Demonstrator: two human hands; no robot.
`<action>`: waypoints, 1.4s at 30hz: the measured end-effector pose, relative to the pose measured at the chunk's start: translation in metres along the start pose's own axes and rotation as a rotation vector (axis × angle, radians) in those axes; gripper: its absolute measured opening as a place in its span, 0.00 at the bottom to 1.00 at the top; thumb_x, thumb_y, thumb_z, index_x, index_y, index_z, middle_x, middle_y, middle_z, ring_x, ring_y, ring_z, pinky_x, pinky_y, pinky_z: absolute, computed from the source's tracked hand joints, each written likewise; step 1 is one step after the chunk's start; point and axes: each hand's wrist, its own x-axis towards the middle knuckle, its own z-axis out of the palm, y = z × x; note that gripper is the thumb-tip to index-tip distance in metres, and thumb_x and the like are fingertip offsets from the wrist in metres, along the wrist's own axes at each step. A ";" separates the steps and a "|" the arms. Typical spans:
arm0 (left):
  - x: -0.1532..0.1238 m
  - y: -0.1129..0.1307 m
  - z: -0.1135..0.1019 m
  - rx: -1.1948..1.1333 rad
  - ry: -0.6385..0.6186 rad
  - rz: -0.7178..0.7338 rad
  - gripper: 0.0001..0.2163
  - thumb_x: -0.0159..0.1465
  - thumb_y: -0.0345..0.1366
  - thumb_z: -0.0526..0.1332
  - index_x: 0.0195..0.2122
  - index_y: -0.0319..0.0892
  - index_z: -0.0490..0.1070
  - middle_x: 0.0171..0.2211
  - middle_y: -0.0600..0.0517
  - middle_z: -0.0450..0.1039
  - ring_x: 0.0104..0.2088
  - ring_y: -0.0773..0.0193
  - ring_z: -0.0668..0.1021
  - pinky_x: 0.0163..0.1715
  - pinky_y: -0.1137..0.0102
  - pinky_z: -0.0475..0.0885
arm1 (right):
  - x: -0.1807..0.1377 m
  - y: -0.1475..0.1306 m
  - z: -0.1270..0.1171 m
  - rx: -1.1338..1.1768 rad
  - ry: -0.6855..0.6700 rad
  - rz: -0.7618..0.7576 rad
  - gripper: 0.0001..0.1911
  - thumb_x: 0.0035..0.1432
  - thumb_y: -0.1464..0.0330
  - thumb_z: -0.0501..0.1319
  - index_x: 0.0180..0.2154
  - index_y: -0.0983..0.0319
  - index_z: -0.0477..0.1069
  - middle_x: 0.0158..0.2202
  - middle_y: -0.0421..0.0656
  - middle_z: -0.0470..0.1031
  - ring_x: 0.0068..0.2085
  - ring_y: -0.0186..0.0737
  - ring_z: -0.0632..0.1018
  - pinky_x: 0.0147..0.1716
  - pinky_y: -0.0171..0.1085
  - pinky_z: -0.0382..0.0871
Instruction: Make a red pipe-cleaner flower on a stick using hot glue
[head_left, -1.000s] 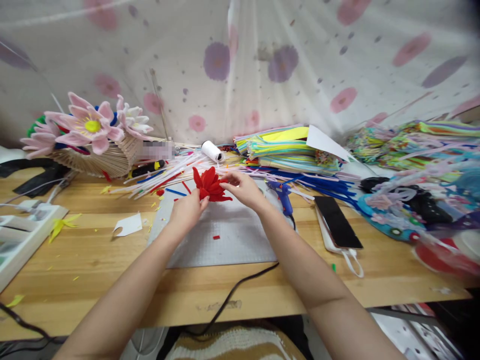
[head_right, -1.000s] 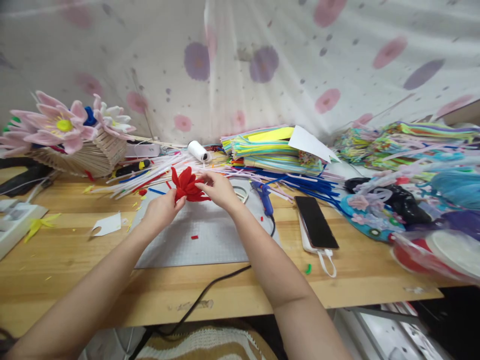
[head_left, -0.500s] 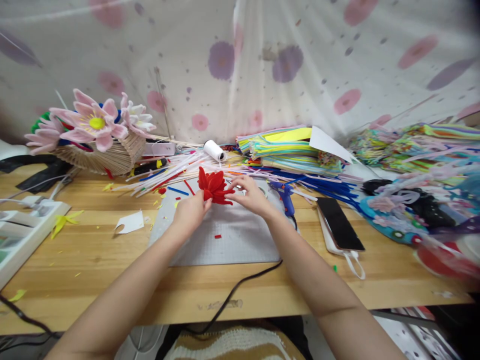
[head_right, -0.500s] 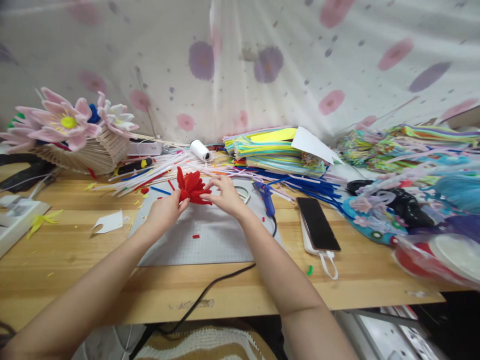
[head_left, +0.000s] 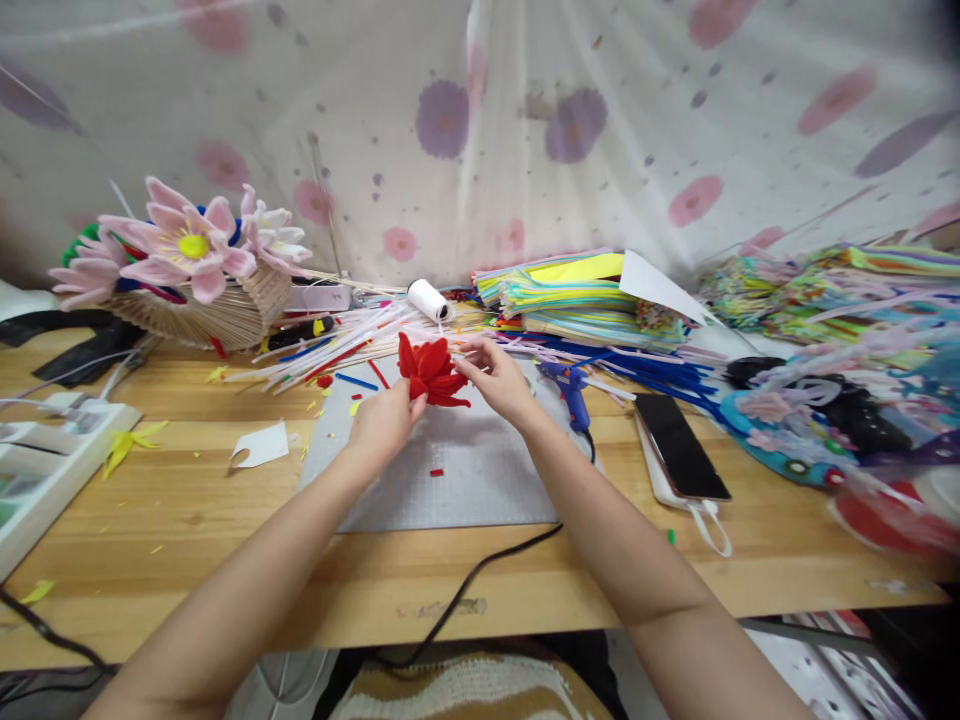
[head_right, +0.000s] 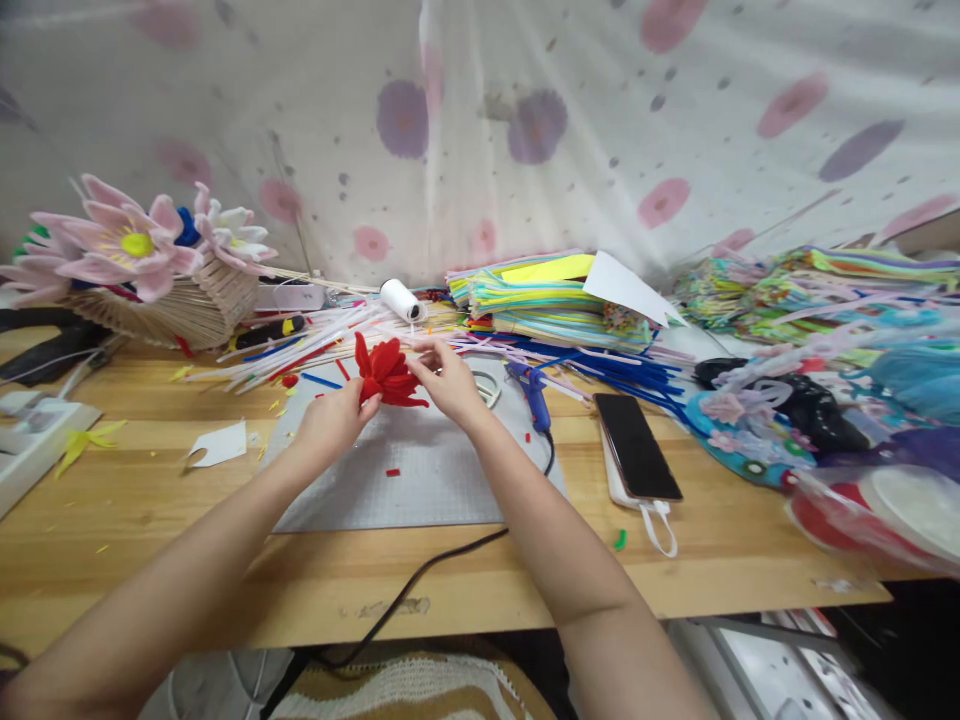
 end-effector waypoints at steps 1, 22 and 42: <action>0.002 -0.001 0.001 -0.116 0.005 0.013 0.16 0.60 0.44 0.50 0.37 0.39 0.68 0.28 0.45 0.72 0.29 0.57 0.75 0.29 0.68 0.64 | 0.000 0.001 -0.001 0.040 0.031 0.009 0.16 0.48 0.61 0.60 0.38 0.60 0.64 0.31 0.39 0.71 0.31 0.33 0.72 0.31 0.34 0.66; -0.003 0.008 0.001 -1.474 -0.502 -0.148 0.15 0.55 0.47 0.57 0.27 0.40 0.60 0.13 0.64 0.41 0.12 0.78 0.46 0.10 0.81 0.41 | -0.016 0.001 -0.016 0.334 -0.016 0.010 0.22 0.49 0.51 0.57 0.39 0.60 0.65 0.38 0.42 0.72 0.41 0.36 0.73 0.42 0.37 0.67; -0.004 0.011 0.001 -1.127 -0.222 0.018 0.11 0.56 0.41 0.58 0.30 0.39 0.61 0.24 0.54 0.63 0.21 0.71 0.68 0.12 0.77 0.65 | -0.014 -0.006 0.000 0.297 -0.185 0.015 0.20 0.51 0.53 0.56 0.41 0.60 0.61 0.37 0.42 0.74 0.35 0.34 0.75 0.31 0.33 0.68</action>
